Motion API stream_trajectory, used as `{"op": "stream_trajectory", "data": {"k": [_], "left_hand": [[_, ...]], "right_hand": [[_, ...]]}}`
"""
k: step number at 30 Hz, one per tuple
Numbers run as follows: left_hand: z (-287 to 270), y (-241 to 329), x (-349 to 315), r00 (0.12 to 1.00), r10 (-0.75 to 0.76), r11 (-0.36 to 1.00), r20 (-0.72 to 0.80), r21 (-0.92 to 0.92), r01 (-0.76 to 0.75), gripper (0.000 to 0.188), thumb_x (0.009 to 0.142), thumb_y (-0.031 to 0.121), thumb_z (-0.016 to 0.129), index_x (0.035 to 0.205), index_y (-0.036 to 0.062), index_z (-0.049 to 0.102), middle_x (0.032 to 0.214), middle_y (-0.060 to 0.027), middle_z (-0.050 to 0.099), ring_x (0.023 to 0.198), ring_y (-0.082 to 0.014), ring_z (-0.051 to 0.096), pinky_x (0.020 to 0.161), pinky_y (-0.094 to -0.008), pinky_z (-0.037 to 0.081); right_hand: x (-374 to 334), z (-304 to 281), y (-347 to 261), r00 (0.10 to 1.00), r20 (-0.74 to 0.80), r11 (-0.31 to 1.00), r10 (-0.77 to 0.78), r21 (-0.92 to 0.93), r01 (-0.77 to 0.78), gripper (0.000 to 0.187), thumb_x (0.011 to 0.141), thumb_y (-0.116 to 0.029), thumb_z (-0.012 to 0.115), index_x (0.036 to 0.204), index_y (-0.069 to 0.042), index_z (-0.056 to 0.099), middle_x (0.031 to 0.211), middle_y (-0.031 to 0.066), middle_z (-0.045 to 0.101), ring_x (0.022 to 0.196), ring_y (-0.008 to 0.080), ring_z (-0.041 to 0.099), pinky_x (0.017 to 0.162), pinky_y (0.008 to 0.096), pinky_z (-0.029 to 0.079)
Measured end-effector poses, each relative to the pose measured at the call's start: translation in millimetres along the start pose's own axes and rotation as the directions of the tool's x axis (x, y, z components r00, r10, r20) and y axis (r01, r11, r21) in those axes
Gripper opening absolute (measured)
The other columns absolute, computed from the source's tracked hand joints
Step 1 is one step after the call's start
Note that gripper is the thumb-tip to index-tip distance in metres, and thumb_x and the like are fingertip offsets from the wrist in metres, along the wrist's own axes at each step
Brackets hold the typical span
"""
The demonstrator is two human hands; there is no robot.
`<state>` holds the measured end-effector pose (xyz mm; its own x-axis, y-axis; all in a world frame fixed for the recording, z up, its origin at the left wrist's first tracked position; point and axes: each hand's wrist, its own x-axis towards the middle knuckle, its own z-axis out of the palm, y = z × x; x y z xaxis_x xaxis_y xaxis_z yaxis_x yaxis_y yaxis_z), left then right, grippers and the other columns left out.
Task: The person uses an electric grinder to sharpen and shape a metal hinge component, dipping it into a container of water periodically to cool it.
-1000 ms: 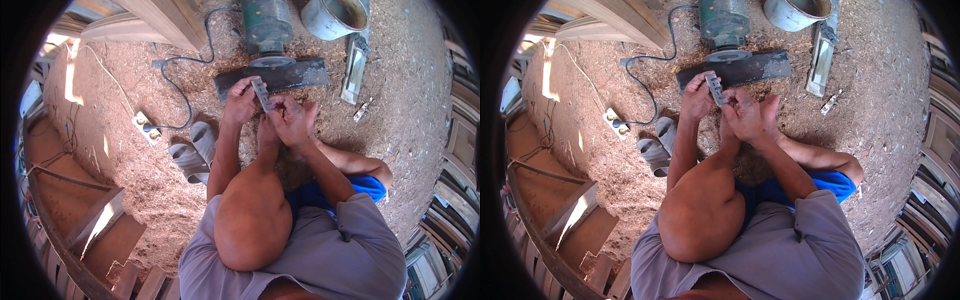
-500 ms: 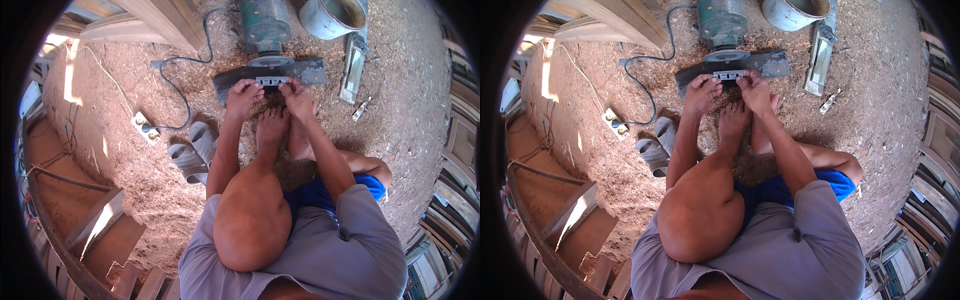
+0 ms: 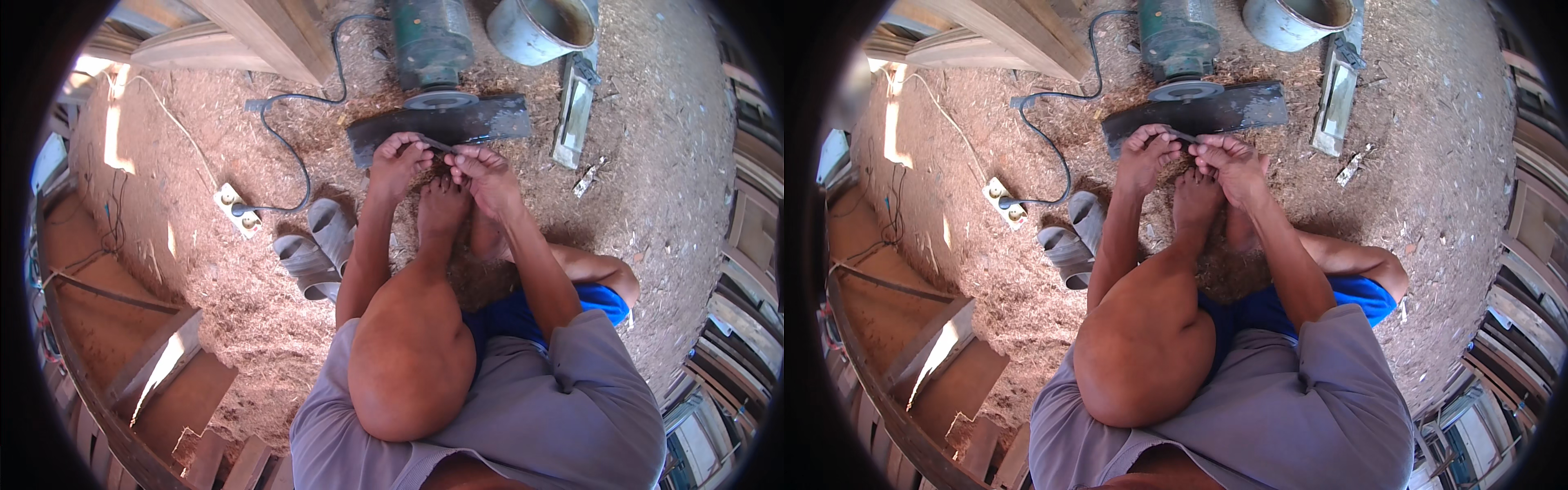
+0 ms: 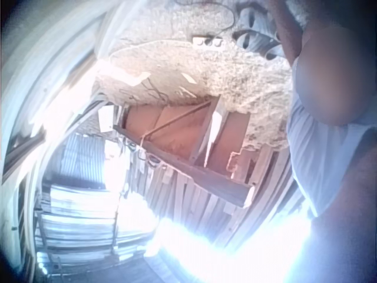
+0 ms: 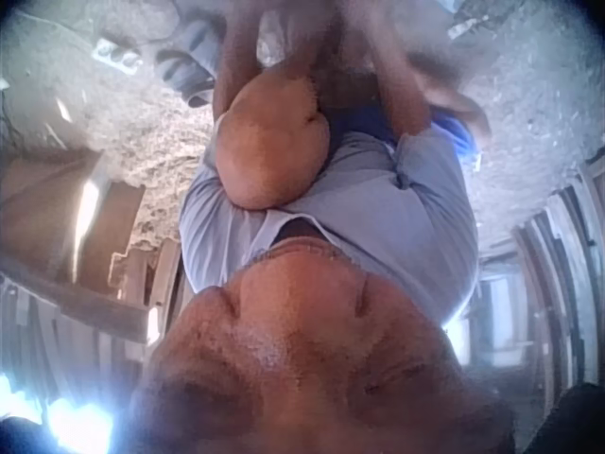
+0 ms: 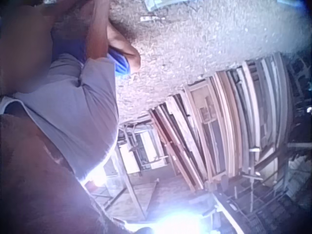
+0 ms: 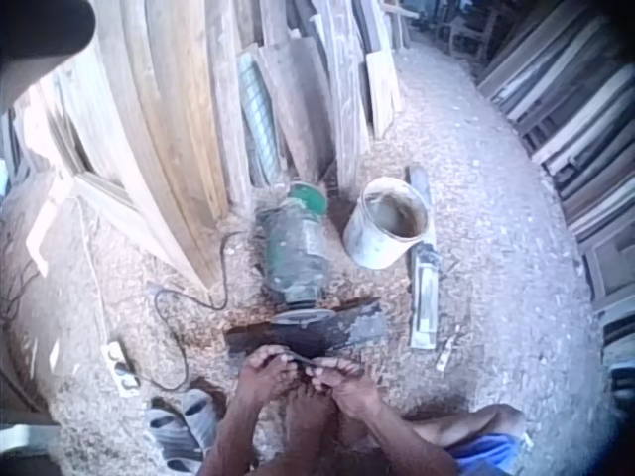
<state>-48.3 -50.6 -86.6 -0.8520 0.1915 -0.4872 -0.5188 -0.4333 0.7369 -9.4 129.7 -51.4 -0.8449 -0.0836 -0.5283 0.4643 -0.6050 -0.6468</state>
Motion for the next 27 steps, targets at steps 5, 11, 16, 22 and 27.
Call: {"op": "stream_trajectory", "data": {"k": [5,11,16,22,27], "left_hand": [[17,15,-15,0.964,0.035,0.942,0.263,-0.330,0.056,0.024,0.094,0.004,0.051,0.117,0.0013,0.056,0.103,-0.0124,0.063,0.091,-0.0214,0.065,0.075,-0.0352,0.057],[45,30,-30,0.966,0.054,0.986,0.254,-0.169,-0.011,0.024,0.093,0.000,0.052,0.116,0.0013,0.056,0.102,-0.0100,0.063,0.093,-0.0191,0.063,0.077,-0.0352,0.056],[66,39,-42,0.960,0.069,0.998,0.271,-0.030,-0.063,0.021,0.090,-0.005,0.053,0.110,0.0009,0.057,0.099,-0.0074,0.062,0.090,-0.0157,0.062,0.077,-0.0341,0.057],[89,55,-63,0.869,0.244,0.941,0.430,0.113,-0.320,0.039,0.086,-0.010,0.054,0.124,-0.0036,0.051,0.107,-0.0112,0.063,0.095,-0.0143,0.062,0.083,-0.0279,0.051],[99,75,-85,0.780,0.215,0.901,0.588,0.189,-0.391,0.059,0.083,-0.013,0.054,0.139,0.0002,0.040,0.121,-0.0129,0.059,0.110,-0.0174,0.057,0.094,-0.0324,0.045]], "right_hand": [[-21,7,0,0.977,0.121,0.950,-0.174,-0.239,0.199,0.026,0.081,0.006,0.066,0.105,0.000,0.061,0.095,0.0070,0.065,0.081,0.0118,0.060,0.077,0.0253,0.051],[-40,9,-10,0.953,0.205,0.916,-0.222,-0.291,0.276,0.023,0.081,0.010,0.063,0.100,-0.001,0.056,0.095,0.0031,0.060,0.089,0.0100,0.058,0.082,0.0251,0.049],[-61,15,-14,0.929,0.170,0.864,-0.328,-0.342,0.368,0.023,0.080,0.012,0.062,0.096,-0.003,0.054,0.092,0.0019,0.059,0.084,0.0087,0.057,0.078,0.0236,0.049],[-81,19,-29,0.919,0.138,0.909,-0.368,-0.156,0.387,0.023,0.081,0.012,0.063,0.096,-0.004,0.055,0.089,0.0017,0.060,0.082,0.0090,0.059,0.076,0.0233,0.050],[-92,31,-39,0.890,0.111,0.896,-0.443,0.014,0.444,0.023,0.082,0.012,0.062,0.097,-0.005,0.055,0.089,0.0021,0.060,0.082,0.0099,0.060,0.077,0.0246,0.052]]}}
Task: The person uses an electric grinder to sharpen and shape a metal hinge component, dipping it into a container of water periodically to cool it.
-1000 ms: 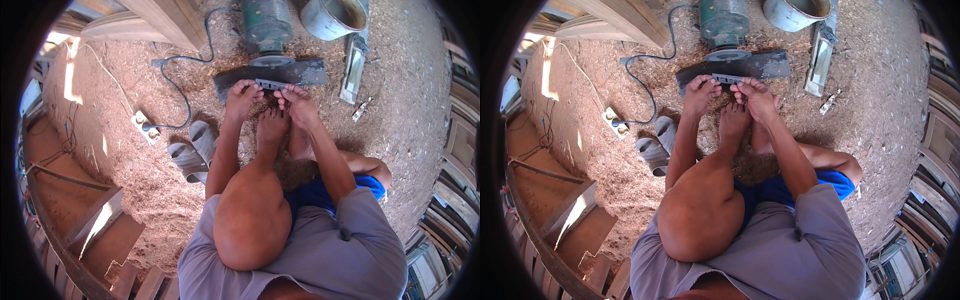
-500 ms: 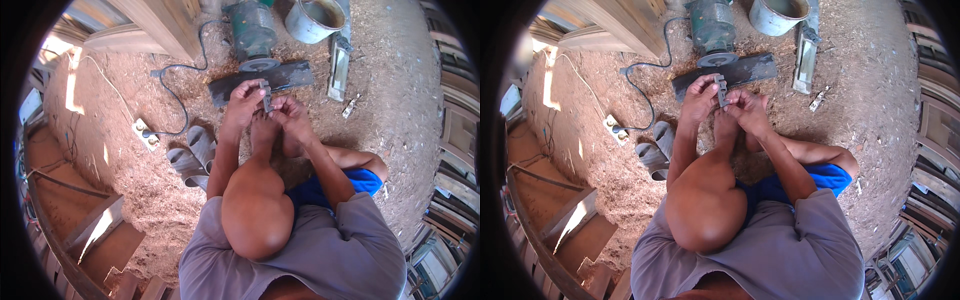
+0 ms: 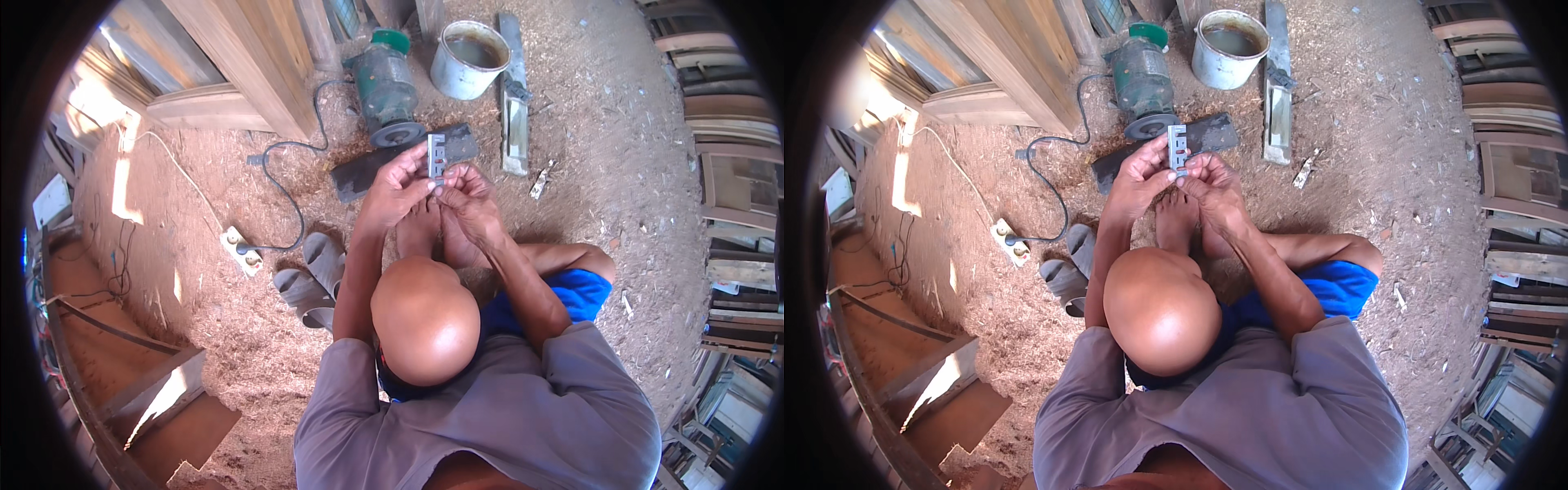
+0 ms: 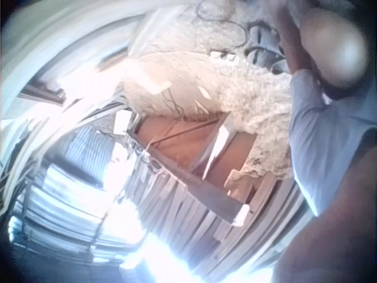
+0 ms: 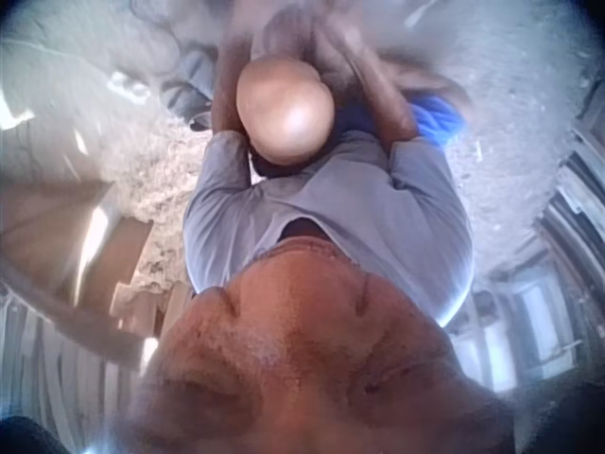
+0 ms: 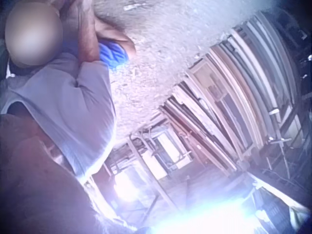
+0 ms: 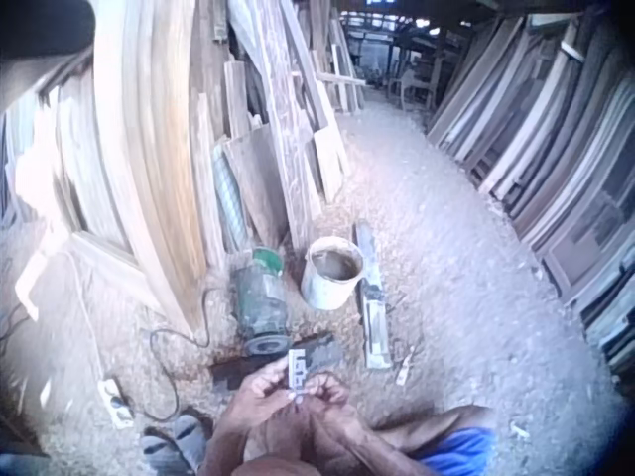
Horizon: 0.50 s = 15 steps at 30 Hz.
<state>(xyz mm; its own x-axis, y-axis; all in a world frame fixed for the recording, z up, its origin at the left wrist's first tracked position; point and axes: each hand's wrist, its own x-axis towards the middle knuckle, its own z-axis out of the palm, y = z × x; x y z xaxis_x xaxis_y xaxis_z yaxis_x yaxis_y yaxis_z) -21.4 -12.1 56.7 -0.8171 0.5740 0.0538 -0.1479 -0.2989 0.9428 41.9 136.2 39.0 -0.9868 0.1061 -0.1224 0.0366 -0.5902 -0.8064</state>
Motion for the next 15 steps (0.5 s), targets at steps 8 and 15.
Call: {"op": "stream_trajectory", "data": {"k": [8,15], "left_hand": [[-6,17,-14,0.987,0.084,0.992,0.140,-0.101,-0.070,0.067,0.084,-0.007,0.056,0.145,0.0012,0.029,0.130,-0.0175,0.052,0.118,-0.0207,0.052,0.098,-0.0353,0.042],[-15,22,-21,0.969,0.159,0.982,0.191,-0.127,-0.136,0.068,0.085,-0.005,0.056,0.145,0.0012,0.026,0.133,-0.0190,0.050,0.120,-0.0232,0.051,0.100,-0.0373,0.041]], "right_hand": [[-11,24,-13,1.000,-0.001,1.000,-0.007,-0.014,0.007,0.021,0.083,0.009,0.063,0.095,-0.006,0.055,0.087,0.0011,0.060,0.080,0.0104,0.061,0.074,0.0257,0.054],[-18,38,-17,0.998,0.066,1.000,-0.021,-0.004,0.021,0.021,0.082,0.007,0.064,0.096,-0.006,0.056,0.087,0.0011,0.060,0.079,0.0104,0.061,0.072,0.0253,0.052]]}}
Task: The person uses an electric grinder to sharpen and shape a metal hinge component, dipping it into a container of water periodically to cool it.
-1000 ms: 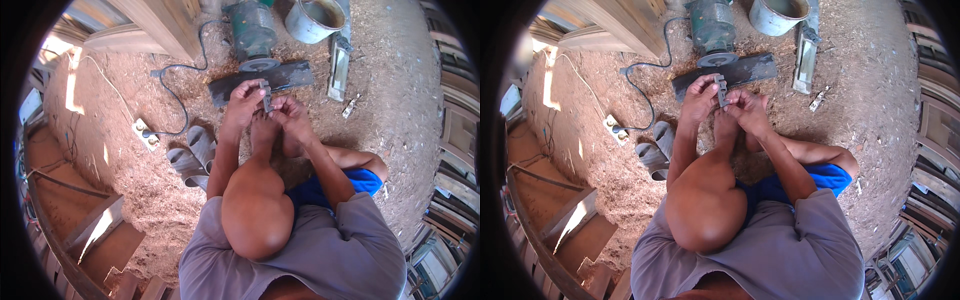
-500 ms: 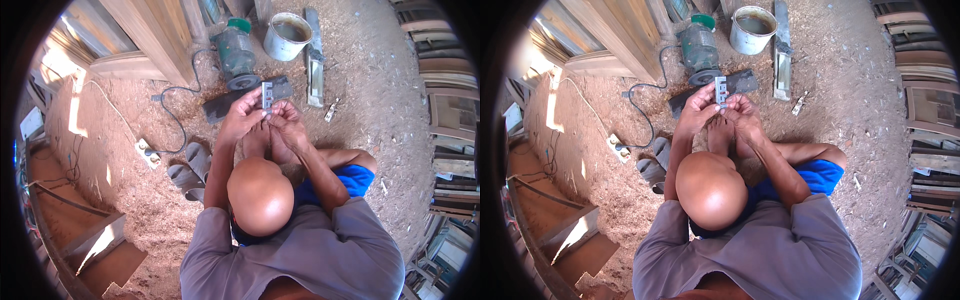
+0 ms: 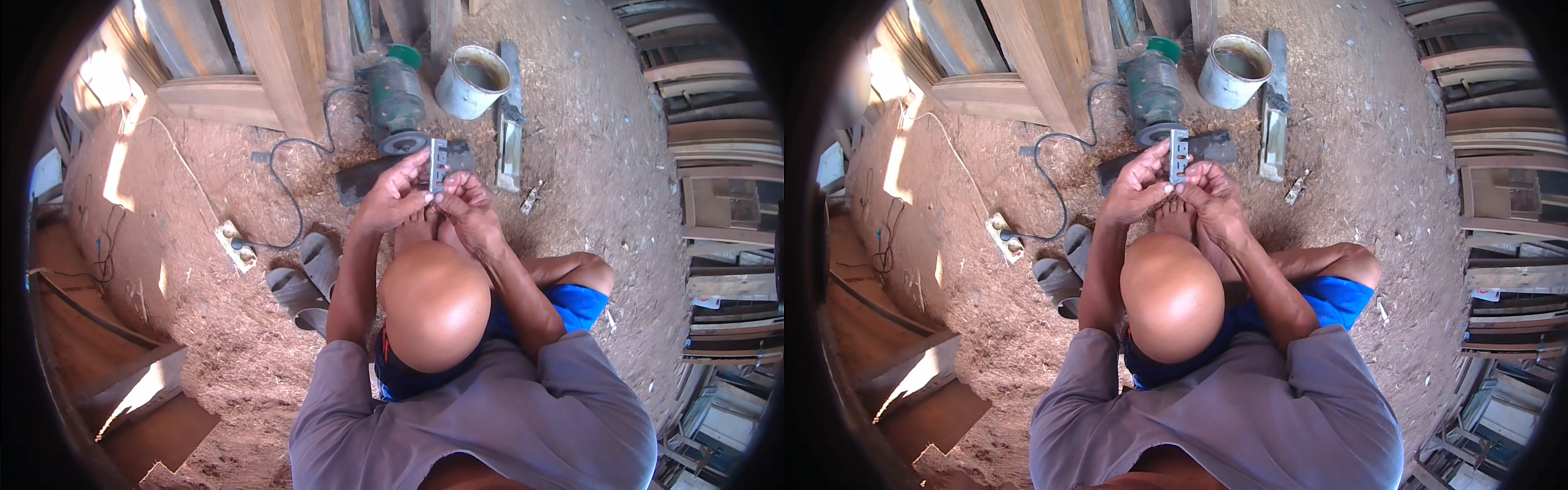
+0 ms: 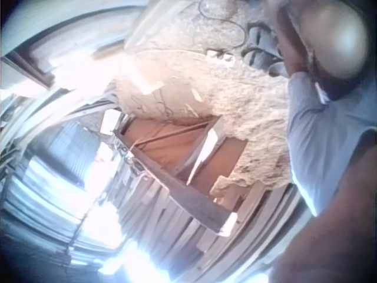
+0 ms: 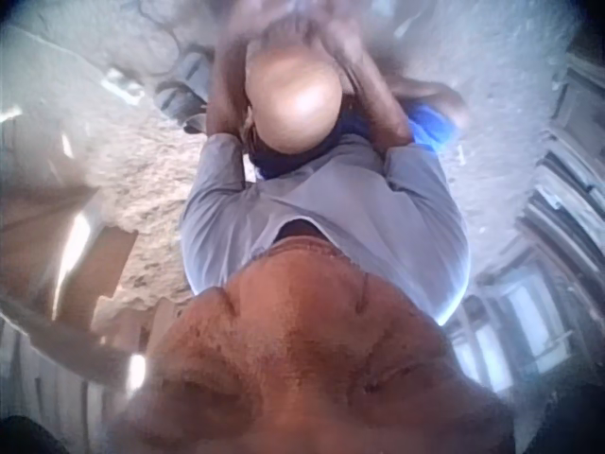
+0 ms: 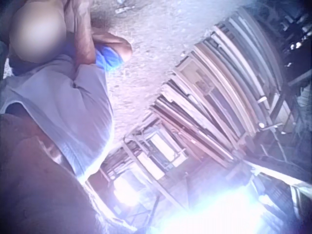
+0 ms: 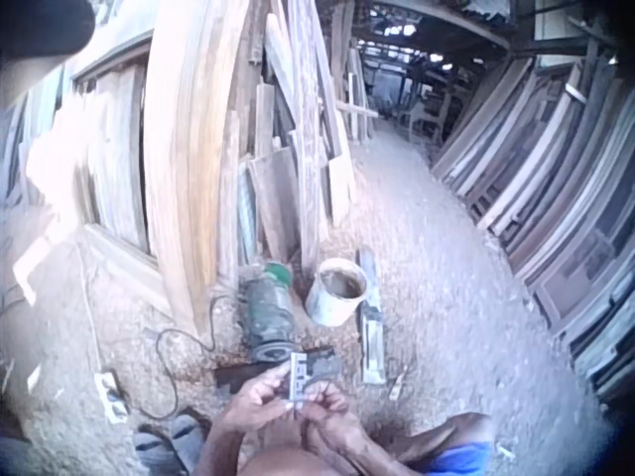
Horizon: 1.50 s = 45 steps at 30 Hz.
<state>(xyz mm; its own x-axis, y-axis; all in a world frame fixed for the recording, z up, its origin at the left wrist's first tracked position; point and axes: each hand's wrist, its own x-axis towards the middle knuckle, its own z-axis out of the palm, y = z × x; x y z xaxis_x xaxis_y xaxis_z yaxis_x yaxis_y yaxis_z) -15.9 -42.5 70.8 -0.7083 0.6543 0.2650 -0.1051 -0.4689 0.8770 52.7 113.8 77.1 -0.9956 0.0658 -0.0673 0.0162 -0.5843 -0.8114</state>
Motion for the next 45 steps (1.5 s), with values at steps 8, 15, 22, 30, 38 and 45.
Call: {"op": "stream_trajectory", "data": {"k": [8,15,22,30,38,45], "left_hand": [[2,-8,2,1.000,0.000,1.000,-0.012,-0.028,-0.001,0.068,0.082,-0.008,0.052,0.144,-0.0013,0.026,0.131,-0.0167,0.051,0.118,-0.0224,0.053,0.101,-0.0371,0.040],[7,-20,13,1.000,0.031,0.992,0.004,-0.120,-0.030,0.061,0.083,-0.001,0.051,0.140,-0.0045,0.030,0.135,-0.0195,0.047,0.121,-0.0250,0.051,0.103,-0.0388,0.039],[17,-40,36,1.000,-0.015,0.921,-0.026,-0.391,0.004,0.043,0.089,0.007,0.052,0.129,-0.0059,0.041,0.134,-0.0232,0.047,0.115,-0.0263,0.055,0.100,-0.0430,0.043],[28,-55,46,0.992,-0.080,0.874,-0.097,-0.486,0.023,0.024,0.093,0.001,0.047,0.117,0.0006,0.049,0.121,-0.0217,0.057,0.100,-0.0226,0.062,0.091,-0.0378,0.050],[8,-56,31,0.981,-0.106,0.929,-0.162,-0.369,0.039,0.025,0.092,0.001,0.050,0.117,0.0013,0.049,0.122,-0.0249,0.055,0.102,-0.0249,0.062,0.091,-0.0409,0.051],[3,-57,6,0.968,-0.102,0.935,-0.230,-0.355,0.014,0.027,0.093,0.002,0.050,0.120,0.0017,0.049,0.123,-0.0238,0.056,0.102,-0.0239,0.062,0.092,-0.0396,0.050]], "right_hand": [[-7,3,-6,0.999,-0.032,0.995,-0.039,-0.093,0.036,0.022,0.083,0.010,0.062,0.098,-0.005,0.055,0.089,0.0016,0.061,0.081,0.0075,0.058,0.077,0.0211,0.048],[-13,-6,-14,0.995,-0.100,0.995,0.005,-0.096,-0.015,0.022,0.083,0.009,0.063,0.098,-0.005,0.056,0.088,0.0015,0.061,0.080,0.0068,0.057,0.074,0.0205,0.047],[-18,-26,-22,0.991,-0.122,0.989,-0.056,-0.145,0.039,0.024,0.081,0.009,0.065,0.100,-0.004,0.057,0.088,-0.0006,0.060,0.080,0.0052,0.055,0.073,0.0195,0.046],[-21,-43,-24,0.996,-0.087,0.999,0.014,0.043,-0.010,0.024,0.082,0.010,0.063,0.100,-0.005,0.056,0.091,-0.0007,0.058,0.080,0.0054,0.053,0.073,0.0200,0.045],[-9,-56,-7,0.988,-0.025,0.983,0.155,0.107,-0.151,0.021,0.083,0.007,0.063,0.098,-0.005,0.056,0.086,0.0024,0.059,0.079,0.0109,0.059,0.072,0.0249,0.050],[-7,-59,16,0.979,0.058,0.978,0.198,0.051,-0.201,0.021,0.083,0.007,0.063,0.099,-0.005,0.055,0.086,0.0023,0.058,0.078,0.0106,0.058,0.072,0.0241,0.050]]}}
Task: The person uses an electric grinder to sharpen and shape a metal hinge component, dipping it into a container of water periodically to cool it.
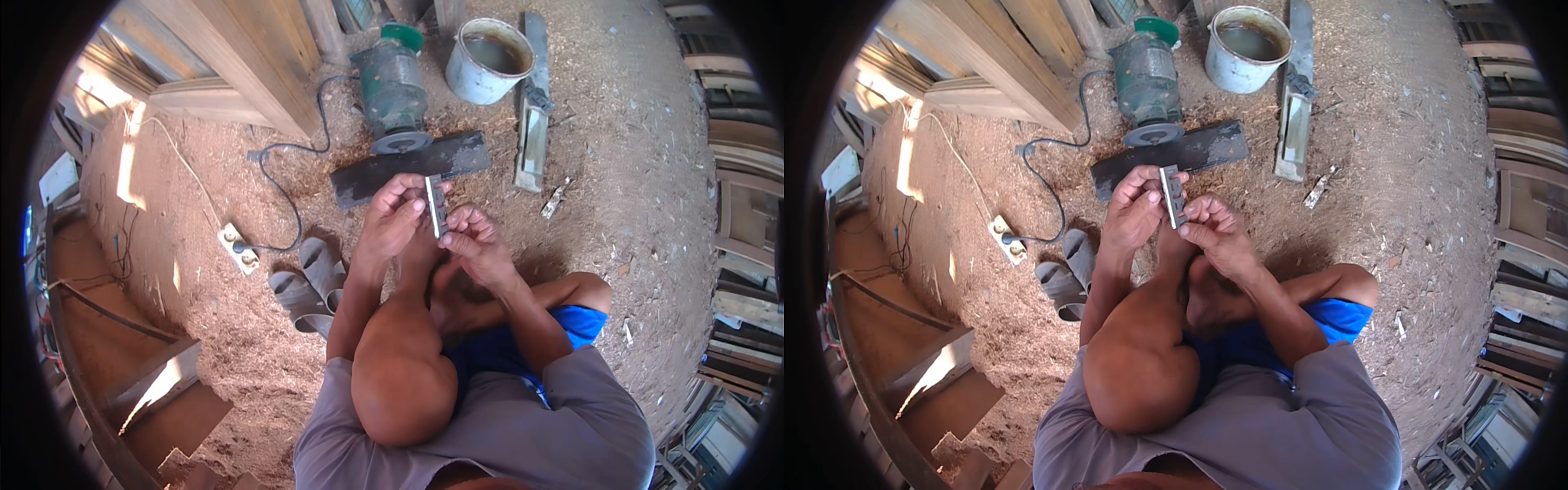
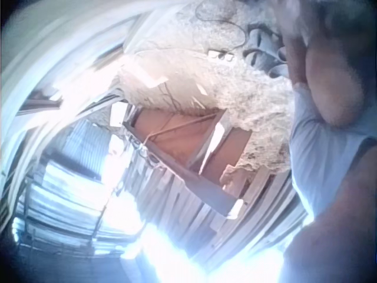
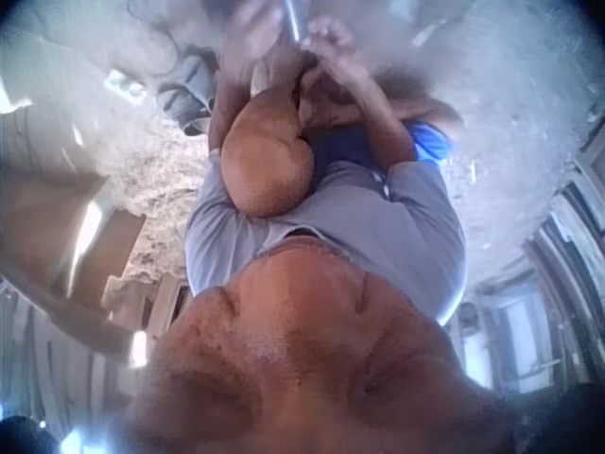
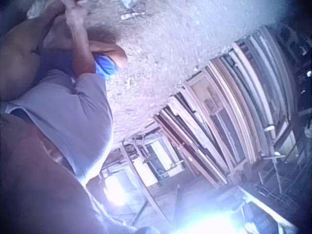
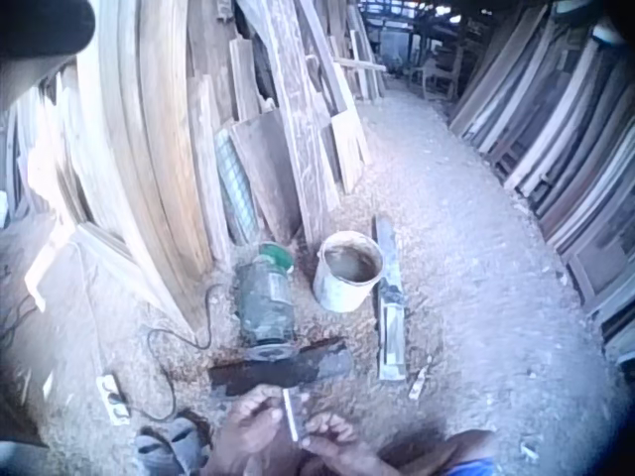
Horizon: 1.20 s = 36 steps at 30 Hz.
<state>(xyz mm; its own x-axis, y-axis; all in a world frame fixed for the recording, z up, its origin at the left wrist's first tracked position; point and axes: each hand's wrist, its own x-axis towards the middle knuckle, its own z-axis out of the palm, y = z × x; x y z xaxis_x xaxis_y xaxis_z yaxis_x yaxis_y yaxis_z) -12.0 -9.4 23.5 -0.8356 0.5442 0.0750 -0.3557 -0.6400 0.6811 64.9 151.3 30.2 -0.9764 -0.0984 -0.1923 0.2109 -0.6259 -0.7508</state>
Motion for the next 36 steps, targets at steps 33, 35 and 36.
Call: {"op": "stream_trajectory", "data": {"k": [33,35,36], "left_hand": [[-13,-25,10,0.994,-0.048,0.989,-0.093,-0.147,0.034,0.021,0.095,0.002,0.047,0.116,0.0001,0.050,0.115,-0.0165,0.059,0.115,-0.0237,0.056,0.092,-0.0410,0.051],[-14,-28,9,0.992,-0.041,0.984,-0.120,-0.175,0.020,0.021,0.095,0.001,0.047,0.115,0.0012,0.051,0.109,-0.0136,0.061,0.114,-0.0232,0.056,0.091,-0.0406,0.052],[-16,-31,9,0.992,-0.041,0.984,-0.121,-0.175,0.020,0.021,0.095,0.001,0.047,0.115,0.0012,0.051,0.109,-0.0136,0.061,0.114,-0.0232,0.056,0.091,-0.0406,0.052]], "right_hand": [[3,3,3,0.992,-0.113,0.998,-0.054,0.017,0.056,0.018,0.086,0.005,0.062,0.101,-0.003,0.056,0.088,0.0033,0.059,0.077,0.0103,0.057,0.072,0.0249,0.049],[3,3,3,0.990,-0.127,0.998,-0.058,-0.009,0.057,0.017,0.087,0.003,0.061,0.102,-0.003,0.056,0.087,0.0034,0.059,0.076,0.0106,0.057,0.072,0.0251,0.049],[4,1,4,0.990,-0.126,0.998,-0.057,-0.008,0.057,0.017,0.087,0.003,0.061,0.102,-0.003,0.056,0.087,0.0034,0.059,0.076,0.0106,0.057,0.072,0.0251,0.049]]}}
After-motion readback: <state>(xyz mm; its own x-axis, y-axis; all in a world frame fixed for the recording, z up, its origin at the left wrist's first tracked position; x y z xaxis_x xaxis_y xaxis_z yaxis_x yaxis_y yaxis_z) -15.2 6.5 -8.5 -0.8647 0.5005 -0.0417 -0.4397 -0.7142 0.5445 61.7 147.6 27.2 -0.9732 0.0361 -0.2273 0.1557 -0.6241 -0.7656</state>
